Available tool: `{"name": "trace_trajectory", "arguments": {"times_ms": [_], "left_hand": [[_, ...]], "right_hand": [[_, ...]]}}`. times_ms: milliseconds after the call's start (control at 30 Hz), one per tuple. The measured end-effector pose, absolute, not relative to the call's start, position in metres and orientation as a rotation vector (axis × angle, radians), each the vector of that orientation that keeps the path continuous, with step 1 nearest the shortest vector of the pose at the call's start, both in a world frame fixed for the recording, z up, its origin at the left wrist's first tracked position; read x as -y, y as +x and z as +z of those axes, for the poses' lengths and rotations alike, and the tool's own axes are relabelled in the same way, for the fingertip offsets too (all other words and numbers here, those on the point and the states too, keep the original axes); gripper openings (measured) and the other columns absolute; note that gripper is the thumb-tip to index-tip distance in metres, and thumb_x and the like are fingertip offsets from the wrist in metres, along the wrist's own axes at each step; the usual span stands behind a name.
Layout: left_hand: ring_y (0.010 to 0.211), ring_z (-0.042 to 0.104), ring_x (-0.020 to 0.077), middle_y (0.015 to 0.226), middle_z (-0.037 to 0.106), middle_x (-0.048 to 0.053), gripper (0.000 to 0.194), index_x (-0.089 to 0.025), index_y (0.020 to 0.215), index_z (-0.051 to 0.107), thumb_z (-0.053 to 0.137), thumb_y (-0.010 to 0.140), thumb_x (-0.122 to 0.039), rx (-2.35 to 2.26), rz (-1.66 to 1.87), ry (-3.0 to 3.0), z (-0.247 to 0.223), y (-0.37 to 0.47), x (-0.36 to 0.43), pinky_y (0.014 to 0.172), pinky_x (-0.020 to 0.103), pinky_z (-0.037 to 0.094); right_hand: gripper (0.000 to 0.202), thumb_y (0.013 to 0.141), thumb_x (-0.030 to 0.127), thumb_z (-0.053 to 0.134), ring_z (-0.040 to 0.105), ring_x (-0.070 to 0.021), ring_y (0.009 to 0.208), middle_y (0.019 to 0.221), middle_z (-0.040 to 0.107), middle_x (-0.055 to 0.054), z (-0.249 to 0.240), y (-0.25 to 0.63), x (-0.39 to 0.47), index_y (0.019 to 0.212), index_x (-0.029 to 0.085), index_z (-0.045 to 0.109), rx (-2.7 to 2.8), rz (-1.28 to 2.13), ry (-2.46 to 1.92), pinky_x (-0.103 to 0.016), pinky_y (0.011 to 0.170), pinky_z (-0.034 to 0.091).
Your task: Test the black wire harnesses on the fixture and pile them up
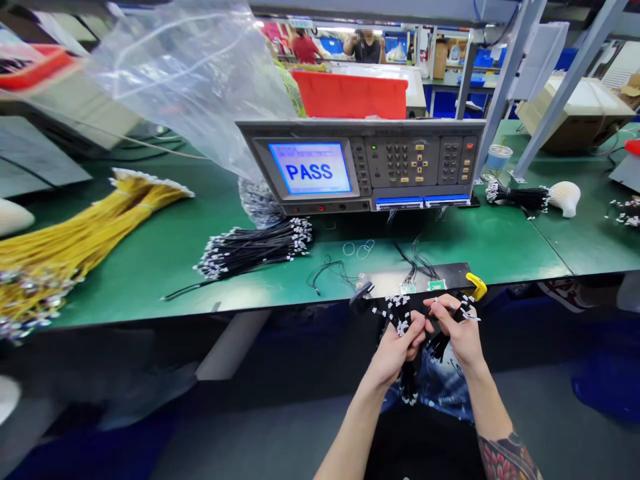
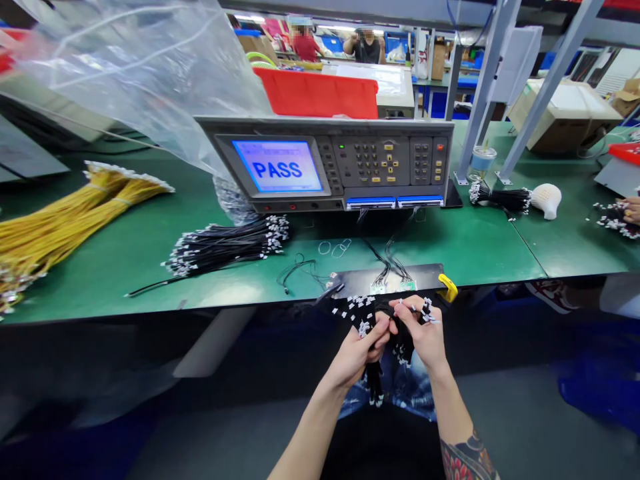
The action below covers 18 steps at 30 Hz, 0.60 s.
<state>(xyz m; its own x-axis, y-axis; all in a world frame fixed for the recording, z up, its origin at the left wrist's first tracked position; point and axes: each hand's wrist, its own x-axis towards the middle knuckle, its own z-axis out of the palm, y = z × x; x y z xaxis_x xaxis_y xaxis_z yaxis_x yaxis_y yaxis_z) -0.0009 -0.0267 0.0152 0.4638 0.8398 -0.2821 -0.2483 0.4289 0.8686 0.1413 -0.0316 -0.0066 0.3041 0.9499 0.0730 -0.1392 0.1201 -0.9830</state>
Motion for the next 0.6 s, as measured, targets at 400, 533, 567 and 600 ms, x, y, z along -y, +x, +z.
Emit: {"name": "trace_trajectory", "arguments": {"times_ms": [400,533,567,600], "left_hand": [[0.044,0.023,0.0045,0.052,0.035,-0.008,0.06,-0.015,0.078,0.069,0.08,0.07,-0.074,-1.02,0.932,0.967,0.004,-0.014,0.018,0.043,0.021,0.011],[0.042,0.022,0.0014,0.056,0.047,-0.006,0.053,-0.014,0.075,0.072,0.089,0.064,-0.063,-1.011,1.115,0.83,0.006,-0.023,0.015,0.043,0.021,0.01],[0.041,0.021,0.0003,0.058,0.051,-0.005,0.052,-0.013,0.077,0.073,0.092,0.062,-0.06,-0.984,1.122,0.792,0.007,-0.024,0.015,0.043,0.02,0.01],[0.041,0.021,-0.0006,0.061,0.056,-0.004,0.053,-0.014,0.079,0.075,0.094,0.059,-0.058,-0.955,1.119,0.759,0.007,-0.025,0.015,0.042,0.02,0.01]], "right_hand": [[0.032,0.08,0.051,0.078,0.015,-0.0009,0.036,0.062,0.063,0.002,-0.003,0.153,0.019,0.083,0.02,0.071,0.53,1.022,-0.986,-0.02,0.034,0.011],[0.034,0.077,0.05,0.081,0.024,-0.003,0.035,0.052,0.055,0.004,-0.013,0.161,0.017,0.077,0.017,0.074,0.624,1.02,-1.052,-0.021,0.034,0.017],[0.033,0.078,0.049,0.08,0.028,-0.004,0.036,0.051,0.055,0.004,-0.016,0.16,0.017,0.076,0.017,0.075,0.668,1.016,-1.075,-0.022,0.035,0.019],[0.032,0.08,0.048,0.08,0.031,-0.0049,0.037,0.051,0.055,0.004,-0.019,0.158,0.017,0.075,0.017,0.075,0.712,1.005,-1.098,-0.022,0.036,0.02]]}}
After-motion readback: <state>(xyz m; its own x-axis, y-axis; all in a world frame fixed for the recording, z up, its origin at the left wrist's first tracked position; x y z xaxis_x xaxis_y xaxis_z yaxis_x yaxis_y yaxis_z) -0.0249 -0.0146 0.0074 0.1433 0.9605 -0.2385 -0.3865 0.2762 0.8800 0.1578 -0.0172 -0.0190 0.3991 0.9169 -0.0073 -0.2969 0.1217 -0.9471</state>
